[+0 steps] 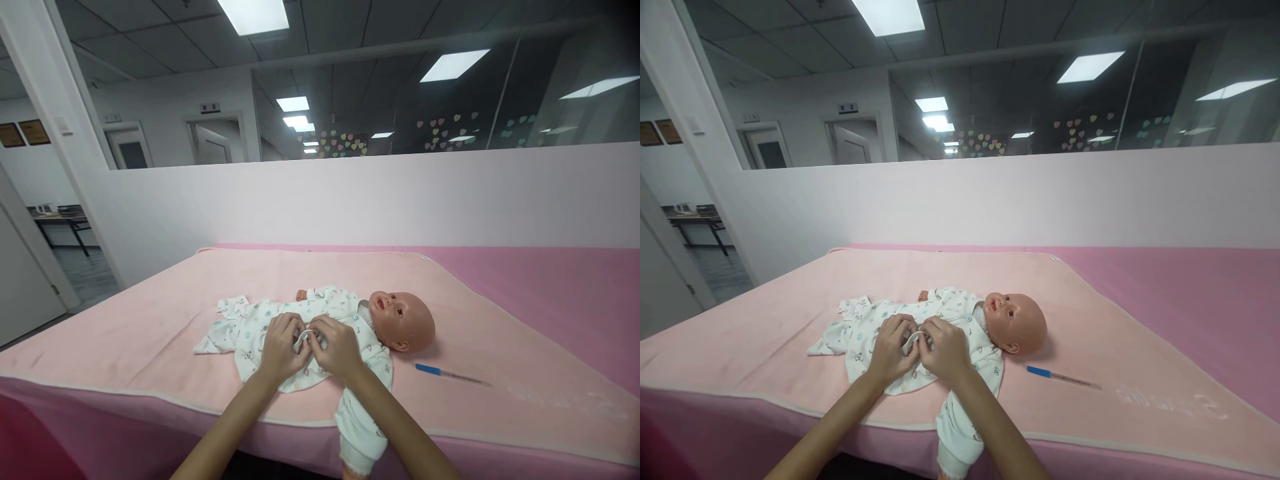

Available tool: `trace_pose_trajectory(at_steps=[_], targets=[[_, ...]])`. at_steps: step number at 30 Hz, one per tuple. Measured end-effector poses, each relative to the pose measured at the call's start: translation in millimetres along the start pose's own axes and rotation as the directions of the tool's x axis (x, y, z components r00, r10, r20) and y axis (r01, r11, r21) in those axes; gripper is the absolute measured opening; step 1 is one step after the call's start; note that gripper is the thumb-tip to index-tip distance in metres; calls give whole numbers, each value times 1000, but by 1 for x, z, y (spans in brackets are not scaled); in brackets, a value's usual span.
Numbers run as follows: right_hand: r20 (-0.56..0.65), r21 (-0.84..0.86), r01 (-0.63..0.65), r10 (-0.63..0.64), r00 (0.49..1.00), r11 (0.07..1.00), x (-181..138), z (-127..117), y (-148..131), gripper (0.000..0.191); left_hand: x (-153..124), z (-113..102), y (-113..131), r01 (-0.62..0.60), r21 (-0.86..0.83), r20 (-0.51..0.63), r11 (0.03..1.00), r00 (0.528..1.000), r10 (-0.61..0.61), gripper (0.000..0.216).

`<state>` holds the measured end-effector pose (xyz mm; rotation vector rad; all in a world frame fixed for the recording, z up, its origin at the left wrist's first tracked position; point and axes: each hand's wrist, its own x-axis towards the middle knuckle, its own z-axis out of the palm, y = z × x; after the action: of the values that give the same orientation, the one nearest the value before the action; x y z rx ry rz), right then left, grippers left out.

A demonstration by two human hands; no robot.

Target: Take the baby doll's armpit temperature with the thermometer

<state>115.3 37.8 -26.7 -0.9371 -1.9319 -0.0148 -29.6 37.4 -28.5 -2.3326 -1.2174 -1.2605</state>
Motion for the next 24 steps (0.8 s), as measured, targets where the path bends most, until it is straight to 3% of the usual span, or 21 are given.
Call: trace_pose_trajectory(at_steps=[24], targets=[[-15, -79, 10, -11, 1000, 997, -1, 2, 4, 20, 1, -9, 0, 90, -216, 79, 972, 994, -74, 15]])
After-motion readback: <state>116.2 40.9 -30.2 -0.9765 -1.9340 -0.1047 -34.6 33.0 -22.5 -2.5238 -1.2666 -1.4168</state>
